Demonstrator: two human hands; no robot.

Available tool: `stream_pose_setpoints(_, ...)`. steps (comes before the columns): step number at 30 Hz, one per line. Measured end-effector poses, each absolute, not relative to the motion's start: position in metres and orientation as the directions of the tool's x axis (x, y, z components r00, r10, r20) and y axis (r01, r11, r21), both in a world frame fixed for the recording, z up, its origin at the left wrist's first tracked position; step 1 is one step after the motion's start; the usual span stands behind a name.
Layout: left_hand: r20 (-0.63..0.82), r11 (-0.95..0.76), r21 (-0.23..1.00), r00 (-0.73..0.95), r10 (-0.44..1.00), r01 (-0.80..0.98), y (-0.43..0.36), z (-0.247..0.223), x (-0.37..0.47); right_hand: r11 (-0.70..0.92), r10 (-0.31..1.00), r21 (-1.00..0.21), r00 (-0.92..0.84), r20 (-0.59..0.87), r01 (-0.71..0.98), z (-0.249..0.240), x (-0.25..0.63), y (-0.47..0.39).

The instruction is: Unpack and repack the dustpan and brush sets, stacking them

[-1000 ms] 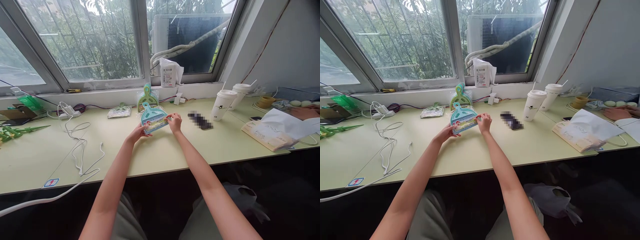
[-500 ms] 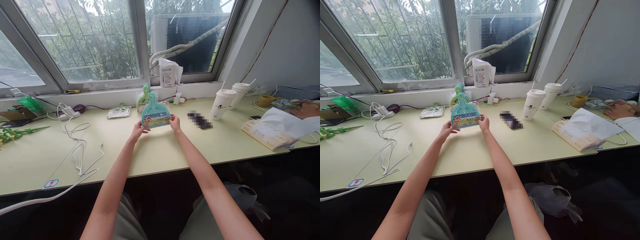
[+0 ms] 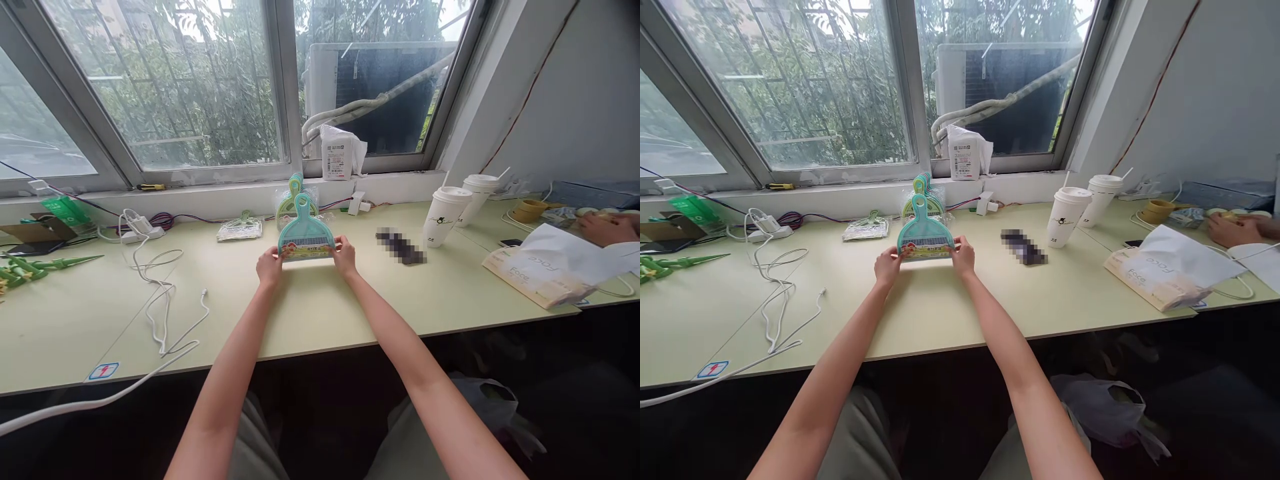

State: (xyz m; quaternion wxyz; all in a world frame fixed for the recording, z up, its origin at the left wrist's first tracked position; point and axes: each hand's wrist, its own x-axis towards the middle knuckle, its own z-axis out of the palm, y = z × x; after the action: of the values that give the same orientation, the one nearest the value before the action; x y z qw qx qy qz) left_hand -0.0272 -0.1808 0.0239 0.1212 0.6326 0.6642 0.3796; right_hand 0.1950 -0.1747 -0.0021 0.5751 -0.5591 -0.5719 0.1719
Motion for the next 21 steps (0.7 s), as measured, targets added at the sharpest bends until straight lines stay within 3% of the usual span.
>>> stream_pose_setpoints(10, 0.33, -0.072, 0.575, -0.151, 0.932, 0.815, -0.151, 0.012, -0.032, 0.242, 0.84, -0.745, 0.249, 0.481, 0.622, -0.007, 0.192, -0.148)
stream_pose_setpoints(21, 0.379, -0.097, 0.627, -0.194, 0.905, 0.773, -0.075, 0.009, -0.04, 0.079, 0.828, -0.537, 0.245, 0.504, 0.84, 0.0, 0.171, -0.079)
